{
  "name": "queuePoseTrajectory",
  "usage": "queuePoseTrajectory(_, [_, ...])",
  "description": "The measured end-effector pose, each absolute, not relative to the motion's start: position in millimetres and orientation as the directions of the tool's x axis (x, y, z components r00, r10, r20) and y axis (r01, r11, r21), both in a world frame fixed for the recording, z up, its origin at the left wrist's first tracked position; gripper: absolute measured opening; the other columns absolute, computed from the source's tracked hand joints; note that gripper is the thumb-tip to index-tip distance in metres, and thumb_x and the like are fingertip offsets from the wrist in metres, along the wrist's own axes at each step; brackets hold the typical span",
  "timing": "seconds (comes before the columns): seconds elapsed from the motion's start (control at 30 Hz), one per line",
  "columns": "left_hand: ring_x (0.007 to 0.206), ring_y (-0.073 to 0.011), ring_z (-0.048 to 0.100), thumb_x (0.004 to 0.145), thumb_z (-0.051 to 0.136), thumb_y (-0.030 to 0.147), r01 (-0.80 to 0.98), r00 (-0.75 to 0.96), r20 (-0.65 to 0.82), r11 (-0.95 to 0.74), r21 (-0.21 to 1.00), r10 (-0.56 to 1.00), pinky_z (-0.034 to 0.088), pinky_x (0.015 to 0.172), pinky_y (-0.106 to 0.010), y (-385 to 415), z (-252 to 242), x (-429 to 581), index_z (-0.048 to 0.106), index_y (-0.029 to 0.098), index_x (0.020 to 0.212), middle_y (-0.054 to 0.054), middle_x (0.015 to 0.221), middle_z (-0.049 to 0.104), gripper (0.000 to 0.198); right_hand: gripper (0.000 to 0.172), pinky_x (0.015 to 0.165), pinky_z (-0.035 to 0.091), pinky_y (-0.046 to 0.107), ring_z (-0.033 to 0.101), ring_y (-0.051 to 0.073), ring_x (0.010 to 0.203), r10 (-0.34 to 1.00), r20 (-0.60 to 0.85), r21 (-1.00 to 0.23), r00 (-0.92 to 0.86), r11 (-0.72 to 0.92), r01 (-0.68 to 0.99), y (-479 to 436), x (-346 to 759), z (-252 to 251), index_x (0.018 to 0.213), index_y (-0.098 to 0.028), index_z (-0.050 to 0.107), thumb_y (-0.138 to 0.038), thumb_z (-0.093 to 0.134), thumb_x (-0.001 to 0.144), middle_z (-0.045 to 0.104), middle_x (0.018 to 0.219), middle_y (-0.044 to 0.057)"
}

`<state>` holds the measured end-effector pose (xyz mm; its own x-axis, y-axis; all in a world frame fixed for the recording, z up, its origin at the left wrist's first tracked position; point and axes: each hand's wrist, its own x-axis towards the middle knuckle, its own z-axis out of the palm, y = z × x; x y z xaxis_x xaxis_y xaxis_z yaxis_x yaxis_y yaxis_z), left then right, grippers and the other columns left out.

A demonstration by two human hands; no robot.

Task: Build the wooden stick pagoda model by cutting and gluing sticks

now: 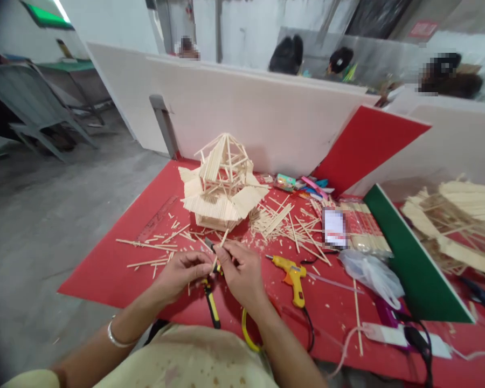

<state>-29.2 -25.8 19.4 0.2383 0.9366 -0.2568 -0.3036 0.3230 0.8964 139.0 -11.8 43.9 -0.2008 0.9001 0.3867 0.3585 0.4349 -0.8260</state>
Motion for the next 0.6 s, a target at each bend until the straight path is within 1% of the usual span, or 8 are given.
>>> queuePoseTrajectory(0.1, [0.069,-0.0158,0.065,0.072,0.079,0.031,-0.238,0.036,-0.156,0.160,0.958,0.987,0.053,0.065,-0.024,-43,-8,-41,0.078,0.020,0.077,-0.008,0.077,0.072,0.012,0.024,0.062,0.045,0.025,0.058,0.013,0.065,0.928,0.304,-0.833,-0.216,0.369,0.411,-41,126,12,0.077,-0.021,0.065,-0.031,0.052,0.094,0.063,0.070,0.000])
queuePoseTrajectory(0.17, [0.088,-0.0190,0.067,0.074,0.077,0.030,-0.190,-0.069,-0.105,0.090,0.978,0.992,0.053,0.081,-0.026,-50,-23,-43,0.079,0.021,0.081,-0.009,0.090,0.073,0.011,0.022,0.067,0.047,0.027,0.061,0.015,0.069,0.923,0.282,-0.814,-0.261,0.374,0.445,-56,115,-9,0.081,-0.022,0.067,-0.030,0.051,0.094,0.066,0.074,0.002])
queuePoseTrajectory(0.23, [0.091,-0.0195,0.066,0.074,0.077,0.031,-0.191,-0.081,-0.130,0.112,0.975,0.988,0.052,0.085,-0.026,-57,-34,-41,0.079,0.020,0.078,-0.009,0.092,0.073,0.012,0.022,0.073,0.048,0.029,0.063,0.017,0.075,0.919,0.253,-0.803,-0.303,0.374,0.464,-67,106,-27,0.086,-0.022,0.068,-0.029,0.049,0.095,0.069,0.080,0.003])
queuePoseTrajectory(0.33, [0.077,-0.0172,0.066,0.074,0.077,0.038,-0.318,-0.063,-0.244,0.212,0.924,0.968,0.053,0.076,-0.026,-63,-42,-41,0.077,0.017,0.075,-0.008,0.079,0.072,0.021,0.025,0.076,0.049,0.031,0.063,0.018,0.080,0.923,0.206,-0.758,-0.326,0.361,0.543,-79,106,-46,0.092,-0.024,0.070,-0.030,0.046,0.096,0.069,0.086,0.005])
queuePoseTrajectory(0.43, [0.057,-0.0132,0.061,0.075,0.076,0.045,-0.410,-0.069,-0.310,0.256,0.875,0.948,0.051,0.056,-0.024,-63,-44,-49,0.074,0.017,0.080,-0.003,0.065,0.066,0.028,0.023,0.079,0.049,0.034,0.062,0.021,0.087,0.926,0.235,-0.601,-0.294,0.377,0.705,-82,119,-56,0.102,-0.026,0.071,-0.033,0.050,0.095,0.068,0.093,0.007])
queuePoseTrajectory(0.5, [0.043,-0.0088,0.051,0.076,0.075,0.046,-0.411,-0.061,-0.339,0.286,0.866,0.939,0.041,0.041,-0.020,-62,-48,-57,0.072,0.016,0.086,0.000,0.058,0.060,0.031,0.027,0.083,0.047,0.036,0.060,0.024,0.094,0.926,0.254,-0.446,-0.280,0.369,0.815,-78,127,-58,0.111,-0.023,0.069,-0.036,0.053,0.093,0.067,0.101,0.010])
queuePoseTrajectory(0.53, [0.039,-0.0067,0.046,0.076,0.074,0.045,-0.408,-0.052,-0.353,0.303,0.861,0.934,0.034,0.037,-0.018,-62,-50,-61,0.072,0.015,0.089,0.001,0.056,0.058,0.033,0.030,0.084,0.046,0.037,0.058,0.024,0.096,0.927,0.246,-0.368,-0.282,0.359,0.858,-75,129,-59,0.115,-0.022,0.067,-0.036,0.054,0.093,0.066,0.104,0.012])
queuePoseTrajectory(0.6, [0.037,-0.0035,0.039,0.077,0.075,0.043,-0.411,-0.022,-0.377,0.336,0.848,0.926,0.025,0.035,-0.016,-63,-56,-65,0.072,0.013,0.095,0.002,0.057,0.057,0.035,0.036,0.086,0.043,0.039,0.056,0.025,0.097,0.937,0.195,-0.236,-0.289,0.331,0.914,-69,128,-59,0.124,-0.020,0.063,-0.036,0.053,0.093,0.064,0.109,0.013])
